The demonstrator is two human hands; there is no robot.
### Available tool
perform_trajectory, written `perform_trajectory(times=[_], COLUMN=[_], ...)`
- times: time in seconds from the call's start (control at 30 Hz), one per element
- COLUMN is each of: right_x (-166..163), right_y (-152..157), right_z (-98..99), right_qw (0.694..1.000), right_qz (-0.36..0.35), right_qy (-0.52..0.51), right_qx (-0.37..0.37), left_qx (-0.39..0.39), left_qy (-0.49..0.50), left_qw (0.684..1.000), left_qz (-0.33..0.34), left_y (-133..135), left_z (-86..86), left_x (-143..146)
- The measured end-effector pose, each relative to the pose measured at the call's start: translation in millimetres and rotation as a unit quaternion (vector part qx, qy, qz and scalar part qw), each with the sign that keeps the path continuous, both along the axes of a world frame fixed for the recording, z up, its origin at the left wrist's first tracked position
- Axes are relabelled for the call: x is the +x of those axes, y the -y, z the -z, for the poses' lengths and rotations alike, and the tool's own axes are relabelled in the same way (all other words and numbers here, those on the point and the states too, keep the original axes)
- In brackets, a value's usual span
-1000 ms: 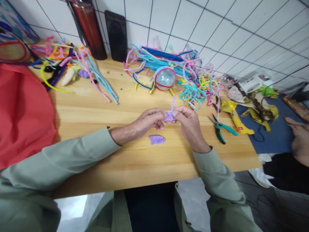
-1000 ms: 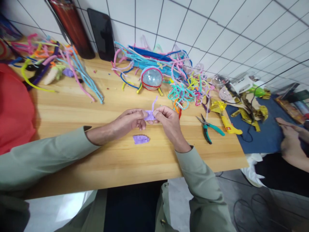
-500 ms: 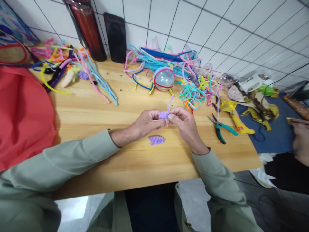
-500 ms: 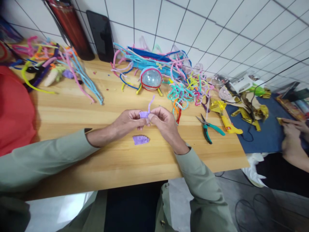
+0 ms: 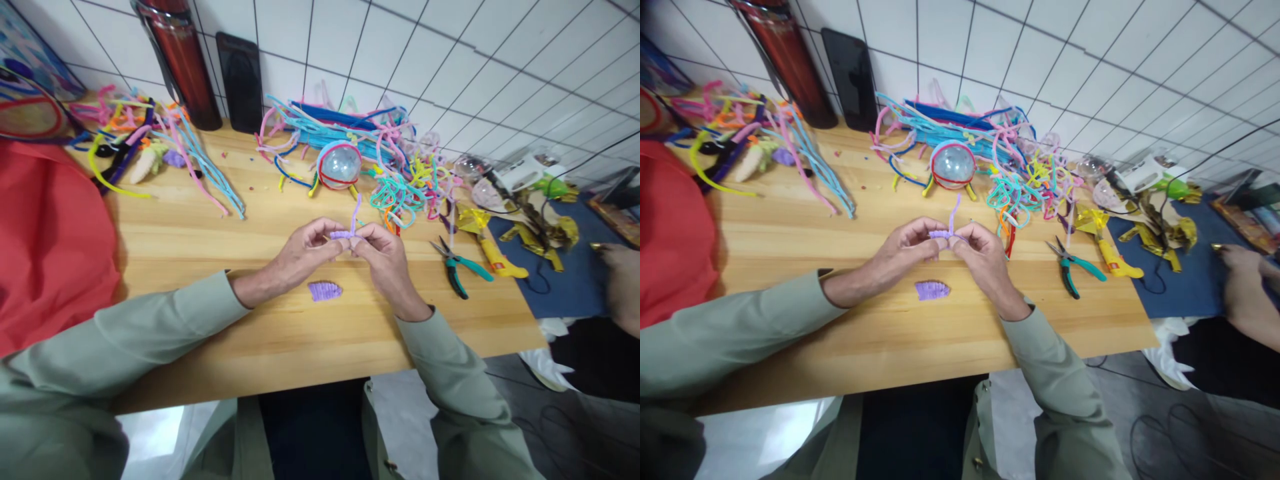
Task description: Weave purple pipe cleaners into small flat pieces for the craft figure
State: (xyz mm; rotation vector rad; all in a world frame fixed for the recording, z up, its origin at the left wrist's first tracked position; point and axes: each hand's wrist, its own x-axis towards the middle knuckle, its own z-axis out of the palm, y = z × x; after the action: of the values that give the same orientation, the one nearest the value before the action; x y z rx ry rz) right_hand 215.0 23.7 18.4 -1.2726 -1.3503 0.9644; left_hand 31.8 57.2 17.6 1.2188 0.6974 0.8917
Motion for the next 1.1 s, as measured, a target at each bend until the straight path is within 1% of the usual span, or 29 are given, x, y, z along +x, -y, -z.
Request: perform_trajectory(times=[0.1, 0.17, 0.27, 0.37, 0.47, 0.53, 0.6, 0.7, 0.77, 0.87, 1.0, 1.1], right_x=[1, 0, -1, -3, -2, 1, 8, 17, 21, 23, 24, 25], right_y=[0, 0, 1, 2, 3, 4, 4, 2, -1, -4, -6, -6], right_z=[0.7, 2.7, 6.8, 9.8, 9.3, 6.2, 1.4, -5.7, -7.7, -5.8, -2.5, -2.5], right_qw=[1.0, 1.0, 0.999, 0.997, 0.994, 0.989, 0.974, 0.935, 0.916, 0.898, 0.874, 0.867], right_qz=[-0.018, -0.012, 0.015, 0.029, 0.02, 0.021, 0.044, 0.06, 0.041, 0.02, 0.026, 0.029], right_qy=[0.012, 0.024, 0.04, 0.061, 0.087, 0.114, 0.158, 0.249, 0.298, 0.337, 0.355, 0.359], right_qx=[-0.01, -0.006, 0.019, 0.04, 0.06, 0.092, 0.155, 0.245, 0.265, 0.282, 0.332, 0.345], left_qx=[-0.011, -0.033, -0.08, -0.118, -0.13, -0.13, -0.128, -0.123, -0.119, -0.112, -0.107, -0.109], left_qy=[0.009, 0.015, 0.035, 0.062, 0.073, 0.069, 0.057, 0.041, 0.04, 0.045, 0.058, 0.065], left_qw=[1.0, 0.999, 0.996, 0.991, 0.989, 0.989, 0.99, 0.991, 0.991, 0.992, 0.991, 0.989], left_qz=[-0.009, -0.012, -0.008, 0.005, 0.017, 0.016, 0.019, 0.034, 0.039, 0.042, 0.057, 0.071], left_y=[-2, -3, -4, -5, -5, -6, -6, -6, -4, -2, 1, 2], left_z=[-1.3, 1.3, 5.7, 6.5, 5.0, 4.8, 5.6, 7.1, 7.6, 7.2, 6.1, 6.2], left_x=[-1, -1, 1, 3, 3, 3, 2, 3, 3, 3, 2, 2])
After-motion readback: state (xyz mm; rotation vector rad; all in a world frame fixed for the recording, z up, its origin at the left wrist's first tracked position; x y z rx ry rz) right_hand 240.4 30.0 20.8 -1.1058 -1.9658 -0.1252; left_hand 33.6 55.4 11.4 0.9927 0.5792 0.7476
